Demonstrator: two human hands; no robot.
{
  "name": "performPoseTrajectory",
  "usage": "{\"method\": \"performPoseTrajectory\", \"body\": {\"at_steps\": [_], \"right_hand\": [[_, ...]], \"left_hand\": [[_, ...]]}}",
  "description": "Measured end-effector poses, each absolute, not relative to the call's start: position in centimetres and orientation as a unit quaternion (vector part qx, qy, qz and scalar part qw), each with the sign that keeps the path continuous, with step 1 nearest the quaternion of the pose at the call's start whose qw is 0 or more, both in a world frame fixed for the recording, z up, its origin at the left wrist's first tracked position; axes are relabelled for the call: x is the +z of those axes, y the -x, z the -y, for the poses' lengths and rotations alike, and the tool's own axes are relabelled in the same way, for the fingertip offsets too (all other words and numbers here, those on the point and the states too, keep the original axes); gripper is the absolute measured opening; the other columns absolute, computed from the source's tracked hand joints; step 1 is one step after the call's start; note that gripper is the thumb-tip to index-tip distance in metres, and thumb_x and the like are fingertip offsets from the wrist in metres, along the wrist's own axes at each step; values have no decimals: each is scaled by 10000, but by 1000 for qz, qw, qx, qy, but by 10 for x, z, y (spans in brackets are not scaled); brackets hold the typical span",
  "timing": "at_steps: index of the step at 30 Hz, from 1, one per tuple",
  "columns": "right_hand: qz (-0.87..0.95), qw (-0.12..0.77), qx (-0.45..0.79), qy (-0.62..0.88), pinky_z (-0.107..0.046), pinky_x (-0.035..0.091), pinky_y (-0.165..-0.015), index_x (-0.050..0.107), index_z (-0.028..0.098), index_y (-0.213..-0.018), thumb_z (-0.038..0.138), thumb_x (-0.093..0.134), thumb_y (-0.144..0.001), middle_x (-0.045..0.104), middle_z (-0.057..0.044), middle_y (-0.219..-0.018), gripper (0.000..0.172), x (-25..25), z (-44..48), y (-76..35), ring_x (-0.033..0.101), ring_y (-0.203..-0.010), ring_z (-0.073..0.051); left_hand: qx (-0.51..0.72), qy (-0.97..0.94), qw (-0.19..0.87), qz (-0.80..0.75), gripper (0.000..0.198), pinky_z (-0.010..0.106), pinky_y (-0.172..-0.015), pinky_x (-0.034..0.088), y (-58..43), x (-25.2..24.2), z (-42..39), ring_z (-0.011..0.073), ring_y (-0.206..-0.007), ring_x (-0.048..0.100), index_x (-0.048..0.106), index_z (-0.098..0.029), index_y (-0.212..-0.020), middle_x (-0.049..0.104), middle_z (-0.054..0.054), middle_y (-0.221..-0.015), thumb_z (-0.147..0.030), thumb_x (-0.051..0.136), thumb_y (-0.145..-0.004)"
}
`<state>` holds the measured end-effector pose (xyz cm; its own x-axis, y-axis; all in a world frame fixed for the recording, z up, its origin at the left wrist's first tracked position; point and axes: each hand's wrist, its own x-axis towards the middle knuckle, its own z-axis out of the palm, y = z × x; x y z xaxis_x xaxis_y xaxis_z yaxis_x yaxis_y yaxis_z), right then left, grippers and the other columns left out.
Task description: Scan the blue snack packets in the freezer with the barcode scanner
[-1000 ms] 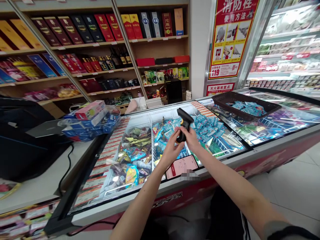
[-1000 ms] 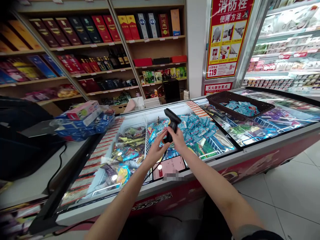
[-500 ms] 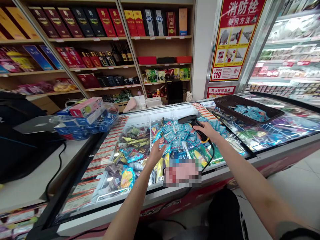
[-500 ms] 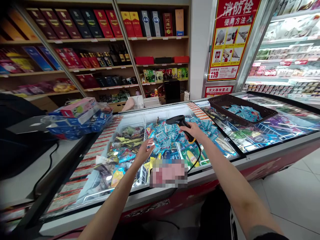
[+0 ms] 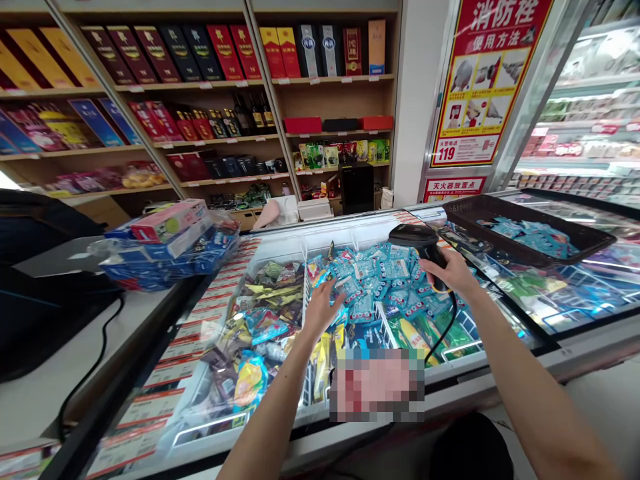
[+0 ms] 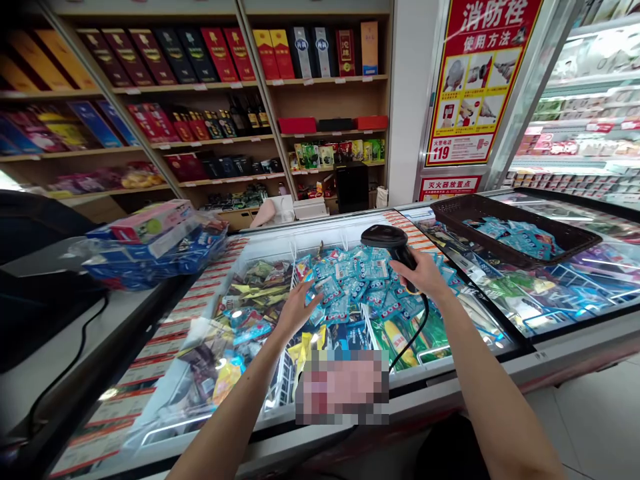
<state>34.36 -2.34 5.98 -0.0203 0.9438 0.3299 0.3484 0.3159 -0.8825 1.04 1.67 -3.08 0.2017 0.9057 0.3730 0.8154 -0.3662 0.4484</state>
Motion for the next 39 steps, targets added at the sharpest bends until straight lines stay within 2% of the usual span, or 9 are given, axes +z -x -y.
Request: {"method": "performPoseTrajectory", "body": {"at_steps": [6, 10, 14, 19, 25, 29, 33, 36, 39], "right_hand": [[699, 472, 245, 478, -311, 484, -601, 599, 201, -954, 517, 623, -703, 649, -49, -813, 404, 55, 7, -312, 617, -699, -206], [714, 463, 204, 483, -287, 457, -566, 586, 205, -959, 477, 544, -775, 624, -21, -748, 331, 38, -5, -274, 580, -618, -173], [706, 452, 103, 536, -285, 440, -581, 595, 214, -915, 492, 541, -769, 621, -16, -709, 319, 13, -16, -259, 587, -656, -192], [710, 420, -12, 565, -309, 456, -677, 584, 222, -1066, 489, 542, -781, 675, -54, -863, 393, -5, -20, -261, 632, -797, -236], [737, 405, -98, 532, -284, 453, -714, 564, 206, -1154, 391, 510, -821, 672, -76, -956, 385, -11, -10, -260, 630, -840, -216], [766, 379, -113, 506, -284, 453, -716, 519, 218, -1237, 392, 526, -811, 666, -71, -979, 460, -15, -7, -262, 623, -850, -211], [758, 386, -103, 515, -289, 454, -715, 512, 215, -1246, 390, 532, -802, 665, -70, -976, 478, -15, -6, -263, 621, -836, -204], [756, 394, -98, 514, -277, 451, -695, 581, 206, -1150, 403, 525, -804, 667, -69, -920, 401, -12, -5, -263, 620, -819, -194], [763, 395, -88, 504, -274, 451, -700, 593, 216, -1124, 392, 544, -790, 667, -61, -921, 381, -11, -3, -261, 619, -823, -190]], "left_hand": [[265, -769, 28, -581, 659, 446, -924, 395, -17, -39, -25, 305, -1187, 418, 439, -229, -1300, 520, 102, -1274, -601, 489, -758], [267, -774, 5, -575, 655, 433, -910, 401, -15, -41, -24, 302, -1157, 429, 452, -232, -1285, 523, 109, -1246, -590, 521, -741], [273, -761, 20, -589, 685, 449, -891, 407, -9, -40, -31, 307, -1100, 457, 454, -244, -1275, 529, 111, -1157, -584, 580, -694], [393, -737, 72, -545, 773, 427, -876, 420, -3, -38, -38, 279, -1124, 444, 278, -262, -1375, 427, 119, -1238, -441, 625, -708], [509, -685, 136, -503, 897, 323, -740, 462, -2, -46, -43, 172, -912, 511, 91, -242, -1425, 406, 137, -1276, -295, 631, -710], [560, -630, 187, -505, 751, 307, -735, 472, -1, -51, -48, 156, -859, 556, 234, -202, -1373, 558, 84, -1070, -278, 607, -726], [555, -618, 193, -522, 373, 314, -718, 490, 3, -51, -50, 171, -828, 580, 530, -190, -1110, 617, 50, -940, -309, 553, -757], [563, -620, 177, -517, 297, 327, -732, 503, 3, -48, -46, 180, -850, 581, 567, -194, -1035, 624, 38, -903, -344, 528, -782], [572, -612, 177, -517, 359, 319, -693, 518, 1, -46, -42, 169, -816, 585, 534, -201, -1111, 619, 37, -905, -383, 518, -802]]}}
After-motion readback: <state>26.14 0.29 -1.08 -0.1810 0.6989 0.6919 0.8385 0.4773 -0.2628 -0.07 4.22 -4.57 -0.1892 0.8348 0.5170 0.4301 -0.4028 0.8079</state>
